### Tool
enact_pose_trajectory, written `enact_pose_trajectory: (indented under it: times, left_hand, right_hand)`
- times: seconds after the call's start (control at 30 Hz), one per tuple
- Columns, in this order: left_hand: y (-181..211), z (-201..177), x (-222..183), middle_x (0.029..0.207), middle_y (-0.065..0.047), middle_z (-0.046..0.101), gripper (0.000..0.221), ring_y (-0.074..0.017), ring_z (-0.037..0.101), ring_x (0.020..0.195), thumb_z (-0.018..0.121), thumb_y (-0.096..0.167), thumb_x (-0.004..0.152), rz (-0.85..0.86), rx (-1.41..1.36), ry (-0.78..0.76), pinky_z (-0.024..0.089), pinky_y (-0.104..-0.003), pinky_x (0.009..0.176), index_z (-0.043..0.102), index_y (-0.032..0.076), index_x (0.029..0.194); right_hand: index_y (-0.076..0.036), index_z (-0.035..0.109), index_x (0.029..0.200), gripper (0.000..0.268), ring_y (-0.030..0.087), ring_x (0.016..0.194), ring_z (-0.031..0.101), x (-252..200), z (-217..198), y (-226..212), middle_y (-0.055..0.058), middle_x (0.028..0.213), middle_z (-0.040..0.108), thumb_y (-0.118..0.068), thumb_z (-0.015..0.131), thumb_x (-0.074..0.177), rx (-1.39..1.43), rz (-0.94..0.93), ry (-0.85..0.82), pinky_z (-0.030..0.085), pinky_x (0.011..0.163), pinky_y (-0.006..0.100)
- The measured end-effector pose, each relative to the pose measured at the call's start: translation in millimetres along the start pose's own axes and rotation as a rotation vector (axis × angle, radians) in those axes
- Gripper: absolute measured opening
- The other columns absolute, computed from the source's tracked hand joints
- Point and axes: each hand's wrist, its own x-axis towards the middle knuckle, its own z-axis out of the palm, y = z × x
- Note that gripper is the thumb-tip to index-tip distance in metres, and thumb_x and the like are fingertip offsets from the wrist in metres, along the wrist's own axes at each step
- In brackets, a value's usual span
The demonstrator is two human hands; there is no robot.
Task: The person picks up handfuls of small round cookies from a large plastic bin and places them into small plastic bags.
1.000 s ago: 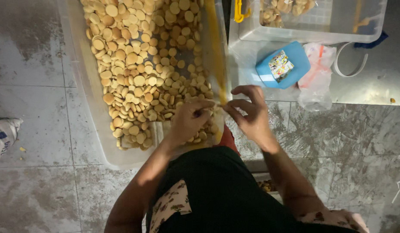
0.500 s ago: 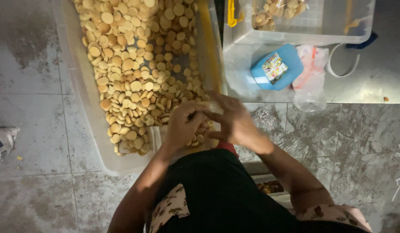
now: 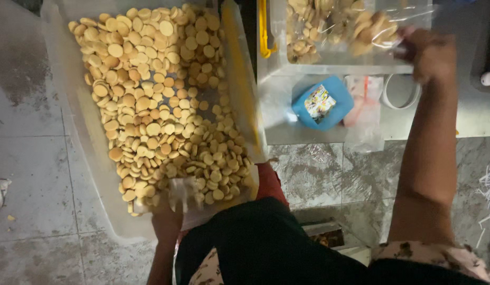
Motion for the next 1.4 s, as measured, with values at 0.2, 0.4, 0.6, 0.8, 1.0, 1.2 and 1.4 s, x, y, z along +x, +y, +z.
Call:
enact_pose_trajectory:
  times: [0.2, 0.4, 0.6, 0.8, 1.0, 1.2, 1.4]
  left_hand:
    - [6, 32, -12, 0.117, -0.03, 0.068, 0.049, -0.0478, 0.067, 0.091, 0.068, 0.034, 0.088, 0.035, -0.092, 0.185, 0.054, -0.054, 0.076, 0.066, 0.0, 0.123]
    - [10, 51, -13, 0.095, -0.02, 0.074, 0.025, -0.0397, 0.071, 0.086, 0.063, 0.028, 0.097, -0.182, -0.031, 0.087, 0.057, -0.05, 0.078, 0.073, 0.006, 0.104]
    - [5, 25, -9, 0.087, -0.013, 0.077, 0.022, -0.0297, 0.074, 0.078, 0.076, 0.023, 0.086, -0.283, -0.411, 0.116, 0.057, -0.041, 0.072, 0.079, 0.006, 0.099]
    - [26, -19, -2, 0.091, -0.005, 0.077, 0.018, -0.0169, 0.071, 0.082, 0.081, 0.013, 0.082, -0.393, -0.805, 0.041, 0.057, -0.031, 0.076, 0.076, 0.005, 0.097]
    - [91, -52, -15, 0.09, -0.004, 0.072, 0.009, -0.0249, 0.071, 0.08, 0.076, 0.012, 0.079, 0.397, -0.483, 0.098, 0.057, -0.038, 0.069, 0.074, 0.014, 0.087]
    - [85, -105, 7, 0.096, -0.004, 0.069, 0.015, -0.0246, 0.069, 0.089, 0.074, 0.019, 0.084, 0.541, -0.568, 0.222, 0.056, -0.039, 0.076, 0.072, 0.013, 0.098]
    - [60, -104, 30, 0.109, -0.006, 0.073, 0.025, -0.0181, 0.07, 0.1, 0.074, 0.014, 0.092, 0.201, -1.023, -0.05, 0.057, -0.033, 0.088, 0.069, 0.005, 0.116]
  right_hand:
    - [-0.004, 0.079, 0.083, 0.012, 0.026, 0.063, 0.074, 132, 17, 69, 0.014, 0.073, 0.074, -0.014, 0.073, 0.086, -1.051, -0.664, 0.722, 0.058, 0.054, 0.039]
    - [0.005, 0.066, 0.12, 0.031, 0.045, 0.114, 0.062, 184, 83, 105, 0.03, 0.12, 0.067, -0.014, 0.068, 0.095, -0.888, -0.325, 0.23, 0.048, 0.096, 0.048]
    - [0.009, 0.052, 0.143, 0.05, 0.037, 0.139, 0.058, 109, 128, 29, 0.028, 0.146, 0.059, -0.001, 0.068, 0.096, -0.46, -0.631, 0.175, 0.044, 0.118, 0.044]
    - [-0.006, 0.069, 0.116, 0.038, 0.022, 0.099, 0.071, -168, 304, -1, 0.012, 0.104, 0.074, -0.041, 0.06, 0.103, -0.433, 0.061, -0.735, 0.056, 0.088, 0.037]
    - [-0.005, 0.075, 0.115, 0.056, 0.026, 0.096, 0.072, -261, 433, 39, 0.015, 0.109, 0.075, -0.053, 0.054, 0.097, -0.183, 0.34, -1.303, 0.059, 0.082, 0.038]
    - [-0.001, 0.069, 0.116, 0.03, 0.022, 0.098, 0.076, -279, 429, 44, 0.012, 0.118, 0.075, -0.014, 0.069, 0.089, 0.079, 0.485, -1.05, 0.063, 0.087, 0.035]
    - [-0.001, 0.068, 0.12, 0.026, 0.022, 0.102, 0.073, -281, 419, -12, 0.016, 0.113, 0.076, -0.014, 0.068, 0.098, 0.021, 0.384, -1.125, 0.059, 0.092, 0.037]
